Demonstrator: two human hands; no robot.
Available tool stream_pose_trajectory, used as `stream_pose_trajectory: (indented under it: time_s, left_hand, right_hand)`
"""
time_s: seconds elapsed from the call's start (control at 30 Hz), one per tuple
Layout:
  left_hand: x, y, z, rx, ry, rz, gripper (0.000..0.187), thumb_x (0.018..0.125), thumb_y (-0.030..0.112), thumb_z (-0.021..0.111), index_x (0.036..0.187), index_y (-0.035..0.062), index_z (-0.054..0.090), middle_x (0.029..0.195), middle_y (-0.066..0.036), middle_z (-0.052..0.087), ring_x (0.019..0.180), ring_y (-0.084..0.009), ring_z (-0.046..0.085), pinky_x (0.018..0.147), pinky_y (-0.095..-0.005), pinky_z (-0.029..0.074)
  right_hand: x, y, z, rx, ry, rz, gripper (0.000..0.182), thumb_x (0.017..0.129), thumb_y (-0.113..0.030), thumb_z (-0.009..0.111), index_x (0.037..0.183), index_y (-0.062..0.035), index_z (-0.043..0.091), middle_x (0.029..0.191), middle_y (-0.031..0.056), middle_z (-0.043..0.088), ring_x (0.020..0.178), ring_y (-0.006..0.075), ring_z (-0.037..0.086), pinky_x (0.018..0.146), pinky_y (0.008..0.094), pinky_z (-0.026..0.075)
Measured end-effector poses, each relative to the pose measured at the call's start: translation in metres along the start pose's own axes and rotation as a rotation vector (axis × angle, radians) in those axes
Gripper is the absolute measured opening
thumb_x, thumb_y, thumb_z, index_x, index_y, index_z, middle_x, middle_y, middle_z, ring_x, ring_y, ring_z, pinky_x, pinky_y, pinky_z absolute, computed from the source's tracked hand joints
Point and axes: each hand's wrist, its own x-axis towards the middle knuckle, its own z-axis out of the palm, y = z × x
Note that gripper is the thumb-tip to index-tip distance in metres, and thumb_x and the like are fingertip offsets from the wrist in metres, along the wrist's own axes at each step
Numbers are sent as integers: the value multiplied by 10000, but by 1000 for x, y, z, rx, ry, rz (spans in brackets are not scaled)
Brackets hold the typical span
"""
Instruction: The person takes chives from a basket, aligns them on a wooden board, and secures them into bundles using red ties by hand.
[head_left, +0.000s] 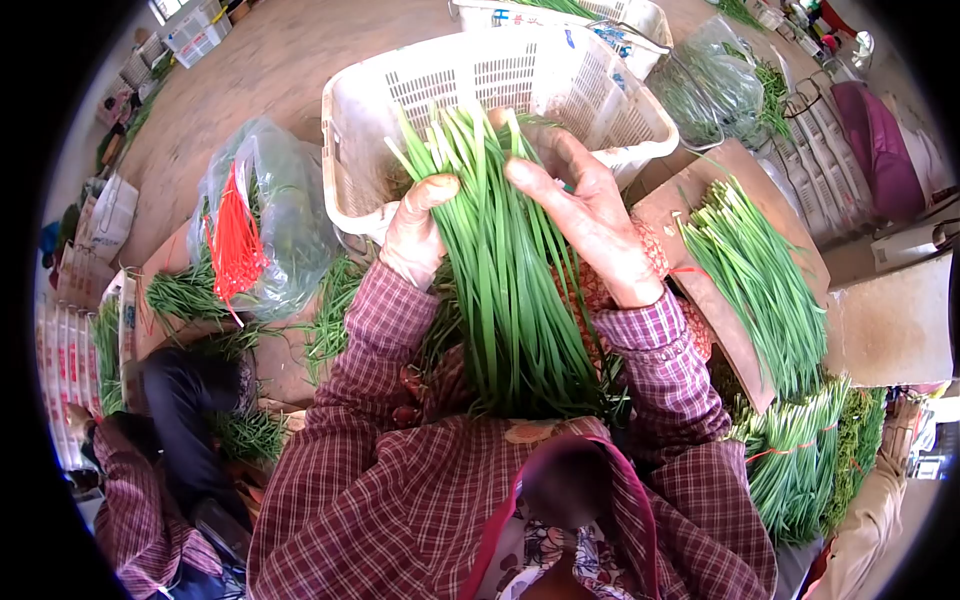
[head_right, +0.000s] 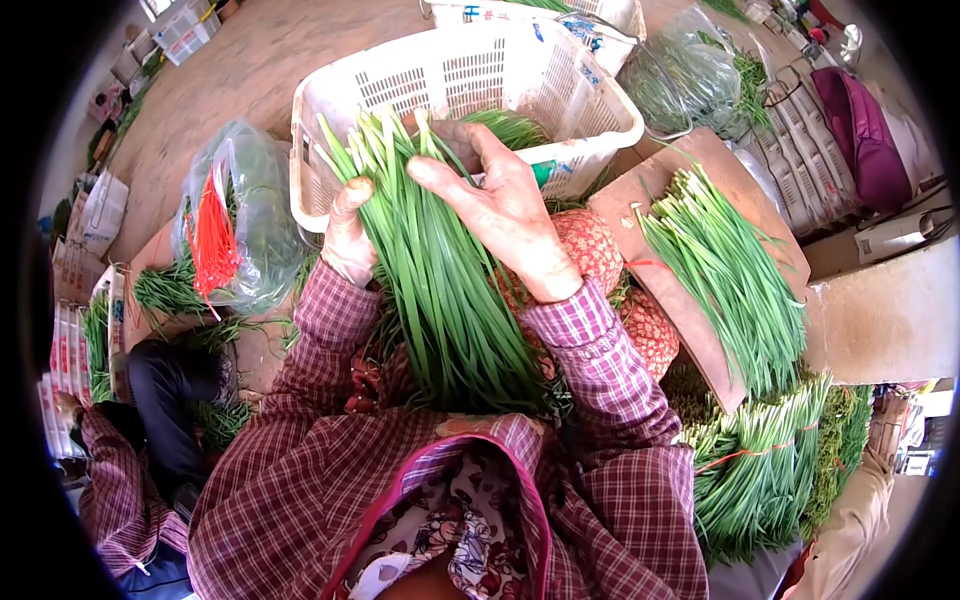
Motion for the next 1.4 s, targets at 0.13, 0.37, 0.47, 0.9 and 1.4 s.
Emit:
stream_pose_trajectory:
  time_s: [0.13,0.37,0.47,0.9,1.4]
  left_hand:
    - [7,-5,-4,22,-16,28,760,735,260,745,1382,17,429,1274,-127,573,1100,-251,609,984,-392,509]
    - [5,-2,-6,-73,-99,8,834,728,237,746,1429,10,356,1397,-114,488,1145,-272,590,932,-424,543]
    - [4,-4,-6,-71,-60,22,830,734,234,744,1429,8,351,1391,-134,488,1132,-283,595,920,-420,551]
    - [-13,-9,-19,53,112,-71,692,735,455,741,1229,13,543,1002,-105,645,816,-217,650,696,-345,578]
    - [-13,-5,17,-70,-97,-190,842,715,283,735,1413,-27,379,925,-91,607,755,-177,569,692,-292,489]
  right_hand:
    - [9,8,4,-100,22,-121,312,922,-212,649,1158,-15,600,924,70,685,836,107,616,729,257,507]
    - [13,-22,-7,86,144,155,259,965,-227,574,1126,-25,580,947,43,653,714,111,630,632,252,538]
    - [18,-4,-7,-128,-39,-95,283,901,-251,666,1062,-21,630,858,68,684,689,165,660,631,294,539]
    - [29,-21,-12,-925,-15,-405,219,761,-212,678,811,-3,635,732,180,648,709,377,642,629,458,518]
    - [40,-10,-25,-1348,60,-541,322,801,-307,695,881,-27,559,833,108,615,622,299,641,534,389,515]
